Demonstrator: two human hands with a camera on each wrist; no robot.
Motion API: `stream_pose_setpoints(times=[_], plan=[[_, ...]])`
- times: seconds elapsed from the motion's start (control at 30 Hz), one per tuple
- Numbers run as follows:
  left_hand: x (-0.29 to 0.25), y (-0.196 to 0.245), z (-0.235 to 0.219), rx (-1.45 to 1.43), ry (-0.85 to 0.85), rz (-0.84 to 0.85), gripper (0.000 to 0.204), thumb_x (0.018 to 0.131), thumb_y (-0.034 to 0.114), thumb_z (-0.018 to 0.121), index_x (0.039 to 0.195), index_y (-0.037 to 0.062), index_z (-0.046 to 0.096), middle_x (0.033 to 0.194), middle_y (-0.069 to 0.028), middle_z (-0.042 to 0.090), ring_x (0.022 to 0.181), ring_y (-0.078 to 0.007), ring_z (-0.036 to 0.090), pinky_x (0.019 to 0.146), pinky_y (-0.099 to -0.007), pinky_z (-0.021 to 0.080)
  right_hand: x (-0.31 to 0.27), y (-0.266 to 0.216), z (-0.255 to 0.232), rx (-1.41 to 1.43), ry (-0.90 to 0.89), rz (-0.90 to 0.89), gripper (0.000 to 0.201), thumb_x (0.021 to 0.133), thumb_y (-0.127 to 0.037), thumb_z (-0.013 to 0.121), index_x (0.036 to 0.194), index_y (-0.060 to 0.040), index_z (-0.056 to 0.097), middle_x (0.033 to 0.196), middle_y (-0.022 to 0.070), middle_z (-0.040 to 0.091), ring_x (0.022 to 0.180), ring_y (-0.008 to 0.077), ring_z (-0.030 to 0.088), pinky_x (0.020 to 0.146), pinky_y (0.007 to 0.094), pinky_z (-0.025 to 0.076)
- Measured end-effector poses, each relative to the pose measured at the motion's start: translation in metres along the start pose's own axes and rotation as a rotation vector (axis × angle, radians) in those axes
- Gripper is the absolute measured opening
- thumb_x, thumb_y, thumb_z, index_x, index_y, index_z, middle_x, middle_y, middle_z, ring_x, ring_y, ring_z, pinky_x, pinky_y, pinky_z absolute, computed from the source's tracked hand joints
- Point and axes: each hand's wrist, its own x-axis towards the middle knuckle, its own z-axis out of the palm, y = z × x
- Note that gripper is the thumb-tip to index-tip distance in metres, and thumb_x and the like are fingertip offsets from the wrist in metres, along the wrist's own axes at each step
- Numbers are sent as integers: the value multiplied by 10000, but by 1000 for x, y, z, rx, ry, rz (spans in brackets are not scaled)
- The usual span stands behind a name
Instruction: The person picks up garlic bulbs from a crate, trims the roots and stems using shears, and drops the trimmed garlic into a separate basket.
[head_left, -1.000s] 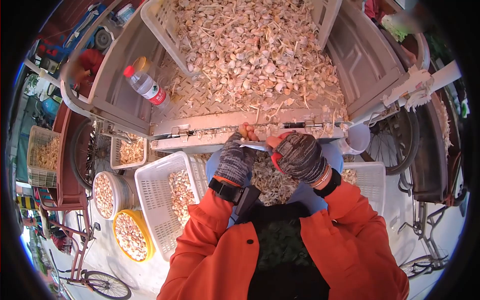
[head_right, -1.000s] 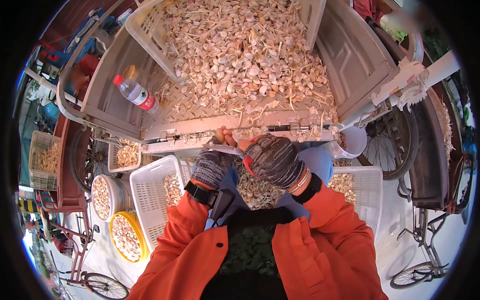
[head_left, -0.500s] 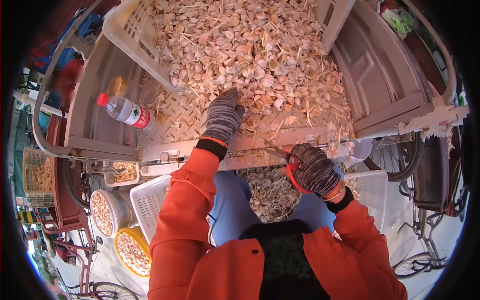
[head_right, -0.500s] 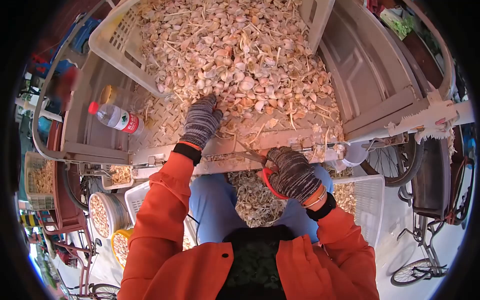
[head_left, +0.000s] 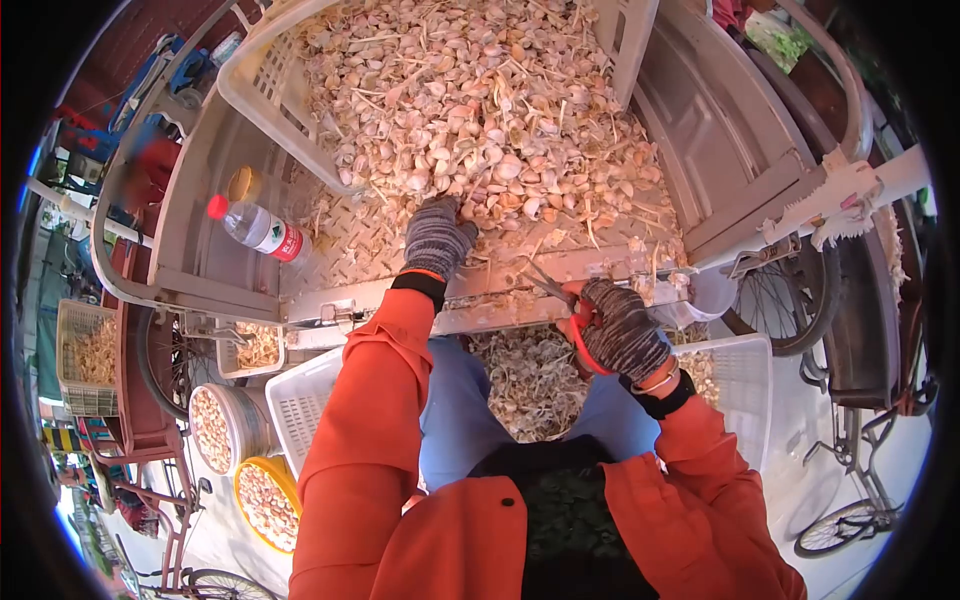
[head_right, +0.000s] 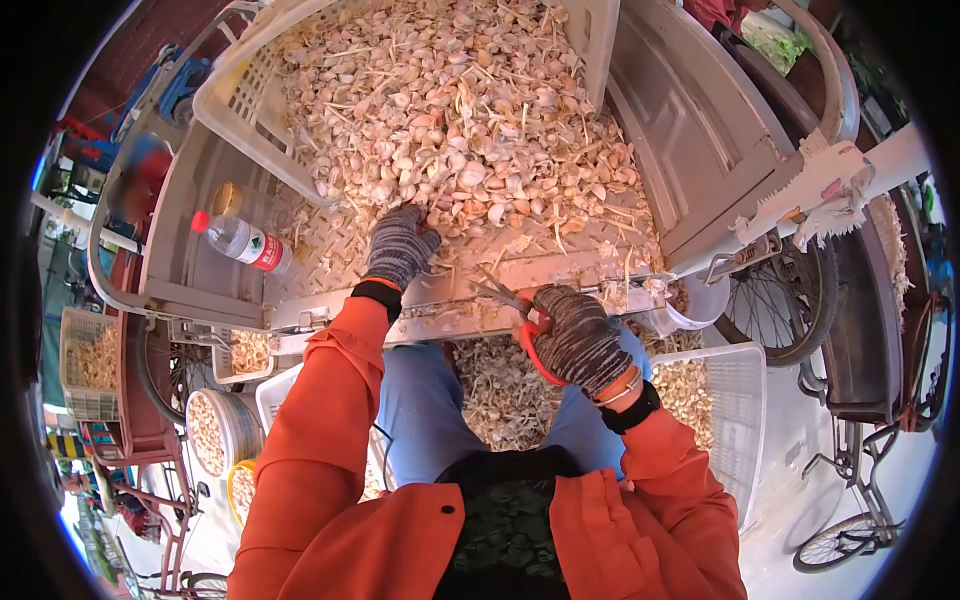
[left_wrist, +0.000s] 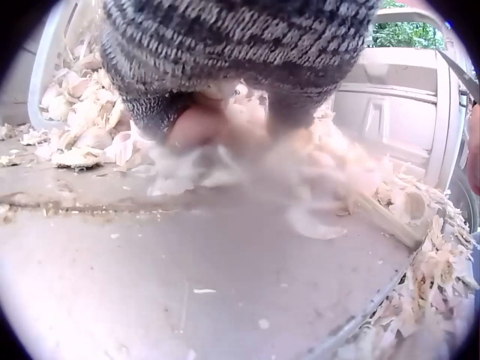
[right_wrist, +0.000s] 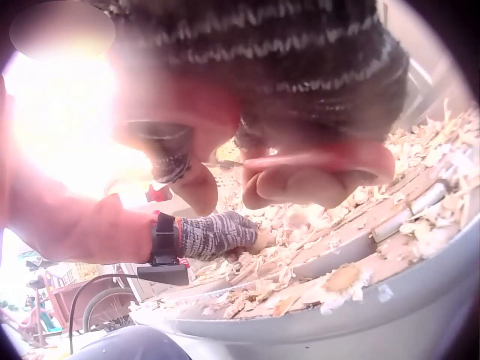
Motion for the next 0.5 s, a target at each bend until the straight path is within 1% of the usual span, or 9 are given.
stream_pose_setpoints(times=[0.03, 0.13, 0.2, 0.27, 0.3, 0.33, 0.4, 0.43, 0.5], plan=[[-1, -1, 4, 51, 127, 67, 383, 725, 253, 666, 1030, 25, 625, 878, -156, 655, 814, -296, 635, 771, -373, 501, -2, -1, -1, 29, 28, 26, 311, 703, -101, 720, 998, -44, 640, 741, 106, 603, 612, 217, 575, 573, 306, 471], [-2, 0, 7, 55, 267, 116, 405, 721, 255, 667, 1048, 21, 623, 888, -163, 653, 812, -298, 633, 771, -367, 499, -6, -7, -7, 35, 5, 73, 302, 705, -76, 709, 998, -46, 642, 749, 110, 610, 620, 217, 584, 578, 294, 472], [-8, 1, 3, -29, 188, 90, 409, 732, 247, 670, 1051, -2, 617, 869, -154, 654, 783, -264, 634, 742, -350, 504, -7, 3, -3, 27, 38, 93, 326, 702, -80, 721, 1015, -50, 633, 714, 66, 571, 605, 159, 544, 560, 269, 450], [-14, -4, 0, -445, 152, -74, 485, 739, 286, 686, 1090, -38, 600, 877, -129, 653, 814, -234, 624, 782, -327, 490, -3, 9, -2, 16, 73, 105, 351, 699, -84, 734, 1031, -53, 624, 678, 22, 532, 591, 102, 504, 541, 244, 428], [-19, -5, 1, -466, 250, -4, 394, 788, 246, 665, 1038, -53, 605, 819, -102, 643, 685, -156, 592, 648, -288, 495, 3, 10, -2, -21, 68, 111, 358, 699, -64, 705, 1047, -56, 623, 713, 62, 562, 625, 162, 544, 584, 281, 459], [-21, -6, -1, -466, 256, -8, 394, 788, 246, 665, 1038, -53, 605, 819, -102, 643, 685, -156, 592, 648, -288, 495, 9, 10, 0, -57, 60, 118, 369, 699, -43, 677, 1063, -60, 622, 748, 102, 592, 659, 222, 585, 626, 318, 489], [-24, -5, -4, -1203, 24, -226, 252, 861, 173, 607, 1023, -16, 572, 812, -113, 645, 635, -142, 563, 549, -270, 477, 28, 5, 5, -30, 41, 101, 376, 716, -66, 657, 1089, -64, 613, 747, 106, 590, 675, 222, 589, 642, 325, 495], [-25, -4, -5, -1448, -2, -219, 193, 900, 144, 565, 1034, 7, 550, 812, -120, 640, 605, -120, 541, 495, -237, 448, 39, 1, 7, -74, -7, 80, 363, 728, -85, 647, 1089, -66, 615, 765, 112, 594, 678, 220, 592, 646, 320, 496], [-28, -2, -9, -1542, -65, -190, 202, 899, 151, 569, 1034, 2, 547, 818, -118, 638, 599, -127, 544, 494, -243, 454, 55, 4, 12, -69, -31, 64, 348, 752, -154, 635, 1090, -72, 619, 823, 133, 612, 719, 247, 604, 678, 343, 496]])
